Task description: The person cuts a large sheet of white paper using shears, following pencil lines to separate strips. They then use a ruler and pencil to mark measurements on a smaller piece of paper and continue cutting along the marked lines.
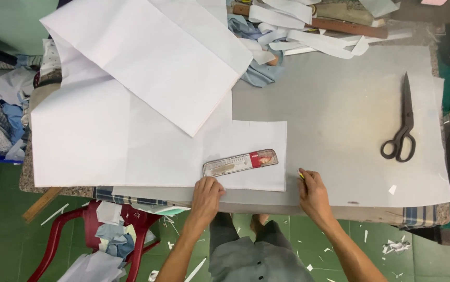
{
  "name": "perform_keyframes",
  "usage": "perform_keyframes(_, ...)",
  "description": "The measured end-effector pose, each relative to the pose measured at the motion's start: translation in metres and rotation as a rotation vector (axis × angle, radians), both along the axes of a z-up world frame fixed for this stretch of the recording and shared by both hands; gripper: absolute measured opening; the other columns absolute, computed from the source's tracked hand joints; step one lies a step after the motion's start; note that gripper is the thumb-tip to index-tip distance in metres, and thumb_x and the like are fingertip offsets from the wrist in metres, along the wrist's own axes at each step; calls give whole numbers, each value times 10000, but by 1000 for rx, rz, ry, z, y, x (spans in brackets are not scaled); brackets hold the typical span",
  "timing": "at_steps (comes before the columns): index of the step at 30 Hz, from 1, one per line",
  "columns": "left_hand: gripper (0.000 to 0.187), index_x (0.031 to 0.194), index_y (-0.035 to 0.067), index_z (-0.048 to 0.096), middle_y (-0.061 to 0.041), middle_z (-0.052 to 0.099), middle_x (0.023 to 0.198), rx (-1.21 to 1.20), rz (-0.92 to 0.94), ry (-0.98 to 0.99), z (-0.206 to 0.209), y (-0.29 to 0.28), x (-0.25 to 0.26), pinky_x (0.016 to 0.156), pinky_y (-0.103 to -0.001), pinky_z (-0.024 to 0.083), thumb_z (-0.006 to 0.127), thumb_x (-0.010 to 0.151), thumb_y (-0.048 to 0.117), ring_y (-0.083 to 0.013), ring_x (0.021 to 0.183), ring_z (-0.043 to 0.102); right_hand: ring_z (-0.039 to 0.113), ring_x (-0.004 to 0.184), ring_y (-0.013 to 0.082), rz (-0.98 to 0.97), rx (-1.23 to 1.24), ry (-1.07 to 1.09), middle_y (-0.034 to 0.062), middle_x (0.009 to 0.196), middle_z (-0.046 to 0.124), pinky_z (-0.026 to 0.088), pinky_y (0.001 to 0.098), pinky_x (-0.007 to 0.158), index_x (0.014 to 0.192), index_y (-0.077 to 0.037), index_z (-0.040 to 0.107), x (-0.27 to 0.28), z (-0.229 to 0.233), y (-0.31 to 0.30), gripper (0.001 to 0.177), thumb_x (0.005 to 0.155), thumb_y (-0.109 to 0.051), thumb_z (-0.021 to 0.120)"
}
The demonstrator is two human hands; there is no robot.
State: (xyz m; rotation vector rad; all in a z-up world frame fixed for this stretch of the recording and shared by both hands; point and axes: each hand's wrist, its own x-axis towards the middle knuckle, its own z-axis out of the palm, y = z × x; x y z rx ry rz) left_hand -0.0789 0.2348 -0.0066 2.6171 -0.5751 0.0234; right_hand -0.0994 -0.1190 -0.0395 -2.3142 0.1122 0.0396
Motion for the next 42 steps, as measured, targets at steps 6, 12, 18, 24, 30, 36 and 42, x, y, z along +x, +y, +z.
perform_keyframes(6, 166, 1008, 29, 641, -113, 604, 1093, 161, -330, 367, -33, 49, -155, 957, -458, 417, 607, 1024, 191, -291, 1086, 508, 695, 699, 174, -31, -21, -163, 122, 1182, 711, 570, 391, 691, 1667, -248, 134, 3, -3, -50, 724, 1062, -89, 498)
perform_keyframes(12, 759, 1421, 165, 541, -94, 590, 1394, 1154, -86, 1664, -77, 131, -164, 1007, -510, 529, 451, 984, 778, -326, 1263, 592, 721, 1026, 326, -121, 197, -187, 225, 1336, 630, 610, 420, 851, 1546, 13, 384, 17, 55, -33, 453, 1118, -134, 355)
perform_keyframes(18, 191, 1039, 90, 669, -68, 649, 659, 115, -175, 335, 31, 5, -44, 459, -418, 449, 597, 1043, 266, -266, 504, 545, 658, 1168, 216, -97, 155, -4, 41, 1498, 594, 348, 244, 401, 1177, -124, 385, 12, 21, -29, 550, 699, 141, 456)
perform_keyframes(24, 489, 1351, -48, 604, -294, 566, 1379, -131, -42, -100, -5, -108, 7, 1077, -566, 410, 594, 1044, 333, -449, 1317, 516, 687, 1214, 281, 397, -209, -453, 58, 1290, 741, 564, 460, 994, 1004, -174, 583, -7, 1, 7, 249, 828, -142, 756)
perform_keyframes(30, 743, 1571, 38, 382, -252, 314, 1644, 52, 55, -32, -35, -122, 1, 1211, -642, 103, 392, 1053, 571, -470, 1519, 231, 632, 1253, 274, 536, -372, -517, 33, 1316, 701, 519, 422, 1038, 1082, -131, 599, -21, -2, 0, 211, 889, -158, 678)
perform_keyframes(36, 693, 1555, 76, 428, -202, 361, 1633, 99, -23, -93, -36, -112, -19, 1226, -619, 132, 421, 1051, 552, -431, 1519, 265, 639, 1246, 271, 519, -355, -503, 40, 1287, 707, 514, 425, 1061, 1093, -141, 633, -21, 1, 1, 230, 878, -172, 711)
perform_keyframes(42, 668, 1554, 141, 448, -147, 367, 1642, 137, 1, -73, -36, -109, -11, 1234, -594, 134, 428, 1042, 568, -377, 1530, 272, 697, 1090, 351, 251, -233, -484, 154, 1185, 741, 569, 472, 939, 1200, -51, 655, 10, -11, -21, 345, 862, -105, 704)
